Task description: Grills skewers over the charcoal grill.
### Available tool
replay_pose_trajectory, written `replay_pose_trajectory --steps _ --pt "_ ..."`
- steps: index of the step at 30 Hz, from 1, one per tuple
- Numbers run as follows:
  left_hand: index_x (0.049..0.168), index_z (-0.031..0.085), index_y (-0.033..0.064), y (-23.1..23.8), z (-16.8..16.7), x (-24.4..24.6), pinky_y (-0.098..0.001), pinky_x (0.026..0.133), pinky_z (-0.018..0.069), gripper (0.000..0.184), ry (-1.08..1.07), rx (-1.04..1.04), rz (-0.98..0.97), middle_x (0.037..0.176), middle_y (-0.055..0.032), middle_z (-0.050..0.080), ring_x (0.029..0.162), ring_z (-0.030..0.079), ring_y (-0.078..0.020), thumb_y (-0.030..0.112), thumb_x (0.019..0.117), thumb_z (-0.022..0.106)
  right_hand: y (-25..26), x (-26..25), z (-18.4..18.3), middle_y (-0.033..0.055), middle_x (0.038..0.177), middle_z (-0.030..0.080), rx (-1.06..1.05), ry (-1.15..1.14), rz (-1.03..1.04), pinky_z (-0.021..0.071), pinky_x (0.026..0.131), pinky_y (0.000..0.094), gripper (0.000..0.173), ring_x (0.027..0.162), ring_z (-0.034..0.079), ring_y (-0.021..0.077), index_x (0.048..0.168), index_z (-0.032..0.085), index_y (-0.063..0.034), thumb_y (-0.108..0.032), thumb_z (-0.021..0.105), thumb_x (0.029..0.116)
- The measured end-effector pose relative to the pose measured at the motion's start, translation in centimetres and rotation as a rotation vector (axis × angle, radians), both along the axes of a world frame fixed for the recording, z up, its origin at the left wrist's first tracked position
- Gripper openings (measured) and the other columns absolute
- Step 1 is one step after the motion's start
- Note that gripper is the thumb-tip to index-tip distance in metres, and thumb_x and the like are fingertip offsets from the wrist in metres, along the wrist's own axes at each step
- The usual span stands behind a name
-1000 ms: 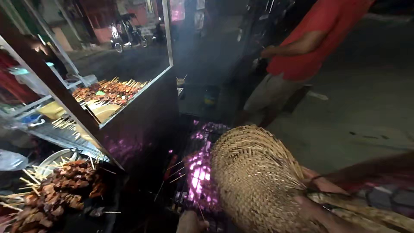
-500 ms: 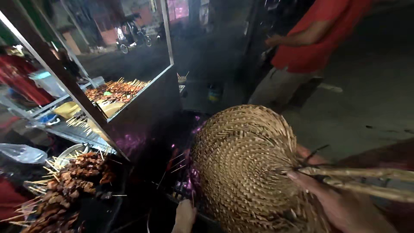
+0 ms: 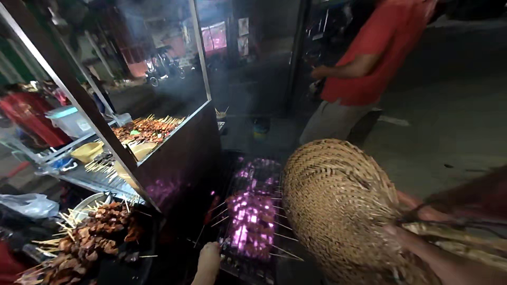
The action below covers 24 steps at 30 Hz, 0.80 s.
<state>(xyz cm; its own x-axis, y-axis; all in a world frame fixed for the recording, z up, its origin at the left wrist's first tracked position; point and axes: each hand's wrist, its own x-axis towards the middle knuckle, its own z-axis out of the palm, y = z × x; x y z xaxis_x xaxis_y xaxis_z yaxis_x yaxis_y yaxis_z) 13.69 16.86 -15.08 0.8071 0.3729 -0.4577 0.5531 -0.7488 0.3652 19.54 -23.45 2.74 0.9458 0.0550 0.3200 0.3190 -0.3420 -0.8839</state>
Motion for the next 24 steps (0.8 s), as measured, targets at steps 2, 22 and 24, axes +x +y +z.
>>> replay_pose_trajectory --steps 2,22,24 --pt "0.129 0.067 0.0034 0.2 -0.4 1.4 -0.0498 0.111 0.0442 0.031 0.068 0.036 -0.041 0.137 -0.0185 0.063 0.132 0.057 -0.0339 0.013 0.1051 0.05 0.0 0.6 -0.6 0.0168 0.144 0.056 -0.078 -0.012 0.025 0.0454 0.11 0.0238 0.066 0.132 0.054 0.0072 0.146 0.046 0.0071 -0.02 0.071 0.0923" --pt "0.13 0.068 0.0072 1.3 -2.2 1.8 -0.0496 0.108 0.0477 0.032 -0.095 0.003 -0.029 0.14 -0.0207 0.057 0.127 0.058 -0.0366 0.008 0.1031 0.05 6.9 1.3 -3.3 0.0056 0.138 0.063 -0.028 -0.004 0.217 0.0509 0.103 0.0211 0.064 0.121 0.061 0.0024 0.147 0.049 -0.0006 -0.02 0.067 0.0894" --pt "0.142 0.06 0.0089 1.2 -1.5 1.7 -0.0517 0.111 0.0452 0.043 -0.259 0.002 0.02 0.146 -0.0237 0.052 0.132 0.054 -0.0406 0.017 0.0997 0.062 6.2 2.8 -4.7 0.0153 0.14 0.062 -0.202 -0.155 0.025 0.0517 0.104 0.0318 0.055 0.124 0.063 0.0152 0.145 0.055 -0.0004 -0.018 0.061 0.0939"
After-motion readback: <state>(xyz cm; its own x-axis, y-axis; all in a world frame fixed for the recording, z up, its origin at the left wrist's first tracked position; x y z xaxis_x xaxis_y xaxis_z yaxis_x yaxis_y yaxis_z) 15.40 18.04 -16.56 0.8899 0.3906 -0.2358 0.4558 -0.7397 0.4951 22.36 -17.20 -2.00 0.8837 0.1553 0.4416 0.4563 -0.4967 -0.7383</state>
